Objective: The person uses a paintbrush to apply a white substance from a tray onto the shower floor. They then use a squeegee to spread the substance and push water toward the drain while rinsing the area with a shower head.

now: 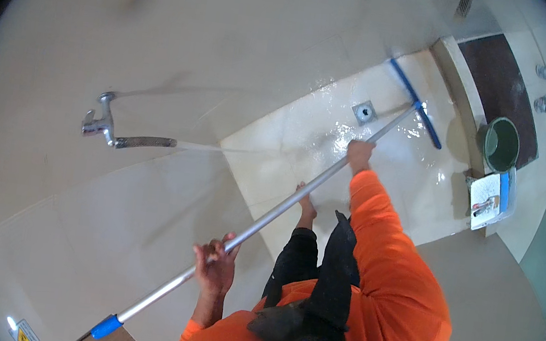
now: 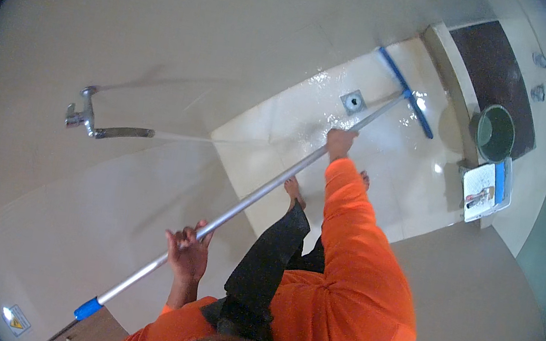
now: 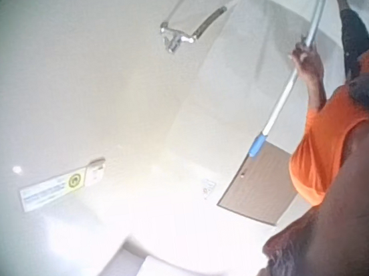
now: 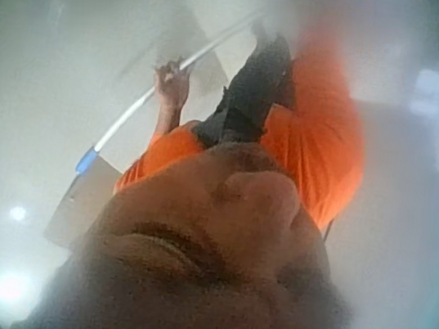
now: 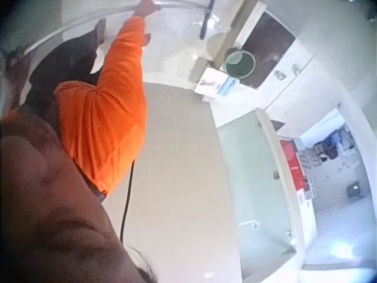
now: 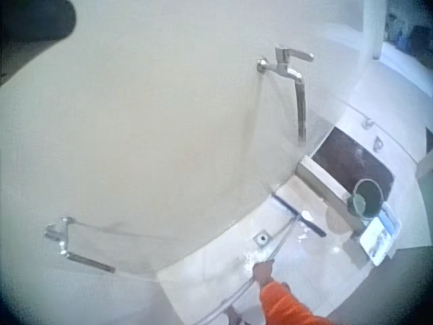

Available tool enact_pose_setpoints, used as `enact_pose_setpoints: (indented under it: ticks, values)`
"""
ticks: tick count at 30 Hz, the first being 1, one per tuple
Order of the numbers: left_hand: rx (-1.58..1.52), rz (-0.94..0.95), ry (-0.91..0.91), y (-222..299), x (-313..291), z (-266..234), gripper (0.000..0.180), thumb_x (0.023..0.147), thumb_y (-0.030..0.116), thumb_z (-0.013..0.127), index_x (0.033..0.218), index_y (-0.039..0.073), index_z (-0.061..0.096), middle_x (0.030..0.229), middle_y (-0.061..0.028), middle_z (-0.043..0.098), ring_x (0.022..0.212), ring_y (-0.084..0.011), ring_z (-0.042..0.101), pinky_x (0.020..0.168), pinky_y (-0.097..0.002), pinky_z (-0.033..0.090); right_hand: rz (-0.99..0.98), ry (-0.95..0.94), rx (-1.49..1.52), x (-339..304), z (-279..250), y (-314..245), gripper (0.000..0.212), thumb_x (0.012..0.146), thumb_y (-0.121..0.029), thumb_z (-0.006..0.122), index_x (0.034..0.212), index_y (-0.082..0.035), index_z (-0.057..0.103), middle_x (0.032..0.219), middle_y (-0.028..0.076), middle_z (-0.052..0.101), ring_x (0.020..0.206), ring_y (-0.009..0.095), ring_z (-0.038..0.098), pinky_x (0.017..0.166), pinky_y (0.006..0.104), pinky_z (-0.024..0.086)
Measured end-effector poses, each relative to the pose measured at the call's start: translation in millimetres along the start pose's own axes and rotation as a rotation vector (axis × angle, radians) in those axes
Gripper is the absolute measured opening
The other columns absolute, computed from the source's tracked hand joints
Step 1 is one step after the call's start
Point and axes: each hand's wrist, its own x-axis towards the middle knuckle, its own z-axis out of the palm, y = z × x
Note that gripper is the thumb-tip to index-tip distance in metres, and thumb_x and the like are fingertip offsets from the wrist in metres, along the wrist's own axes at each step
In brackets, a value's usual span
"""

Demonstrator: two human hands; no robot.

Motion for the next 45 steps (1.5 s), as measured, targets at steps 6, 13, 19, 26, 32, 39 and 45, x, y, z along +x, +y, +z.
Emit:
enact_pose_setpoints:
  ticks: [6,13,19,26,32,39,45]
  values:
    - [-0.015,0.046,0.175,20.8,-84.7,-41.1,0.054,0.098,0.048,0.032,0.067,0.012,0.057,0.079,-0.0038,0.057,0.115,-0.0302,0.05,0.103,-0.0539,0.034,0.123,-0.168,0.012,-106.4,20.6,16.3,0.077,0.079,-0.021,0.057,0.131,0.016,0.014,0.099,0.026,0.062,0.091,0.034,0.064,0.082,0.0402,0.051]
    - [-0.16,0.058,0.157,5.2,-121.5,-63.2,0.048,0.098,0.044,0.036,0.073,0.01,0.059,0.096,-0.0085,0.063,0.124,-0.0328,0.044,0.104,-0.052,0.037,0.063,-0.179,0.071,-101.6,2.1,55.8,0.074,0.081,-0.022,0.055,0.128,0.019,0.016,0.093,0.023,0.063,0.087,0.033,0.065,0.078,0.0396,0.052]
    - [-0.078,0.001,0.143,-36.7,-101.9,-48.6,0.04,0.098,0.039,0.041,0.078,0.009,0.058,0.103,-0.0092,0.06,0.128,-0.035,0.038,0.102,-0.0486,0.04,0.046,-0.157,0.134,-62.8,-11.7,38.6,0.071,0.082,-0.023,0.053,0.125,0.021,0.017,0.088,0.021,0.064,0.083,0.032,0.066,0.074,0.0392,0.053]
    - [-0.049,0.065,0.217,-4.4,-165.9,-62.5,0.047,0.098,0.044,0.036,0.071,0.01,0.054,0.095,-0.0071,0.06,0.126,-0.034,0.041,0.099,-0.0464,0.043,-0.159,-0.337,-0.471,-119.4,55.8,87.8,0.038,0.086,-0.021,0.049,0.109,0.008,0.047,0.086,0.012,0.067,0.081,0.027,0.067,0.077,0.0323,0.048]
    - [0.109,0.125,0.137,31.1,-177.2,-69.7,0.052,0.098,0.049,0.03,0.077,0.011,0.059,0.098,-0.0118,0.062,0.124,-0.0371,0.042,0.098,-0.0501,0.041,-0.663,-0.479,-1.171,-146.5,22.4,100.5,0.028,0.086,-0.025,0.053,0.098,-0.001,0.062,0.085,0.008,0.068,0.085,0.022,0.066,0.077,0.0323,0.045]
    - [0.123,0.28,-0.043,49.5,-81.9,-45.1,0.052,0.098,0.047,0.031,0.07,0.01,0.054,0.068,-0.0054,0.053,0.083,-0.0254,0.056,0.092,-0.0514,0.041,-0.273,-0.421,-0.605,-110.8,-25.1,186.6,0.03,0.084,-0.031,0.058,0.093,-0.002,0.063,0.089,0.011,0.066,0.087,0.024,0.064,0.074,0.0357,0.048]
    - [-0.064,0.097,-0.444,52.9,22.4,11.7,0.05,0.097,0.05,0.034,0.063,0.014,0.047,0.055,0.0024,0.04,0.055,-0.0143,0.043,0.068,-0.0375,0.042,0.053,-0.213,0.192,-71.1,-4.2,307.3,0.035,0.082,-0.036,0.062,0.089,-0.002,0.063,0.094,0.014,0.064,0.088,0.027,0.063,0.072,0.0382,0.05]
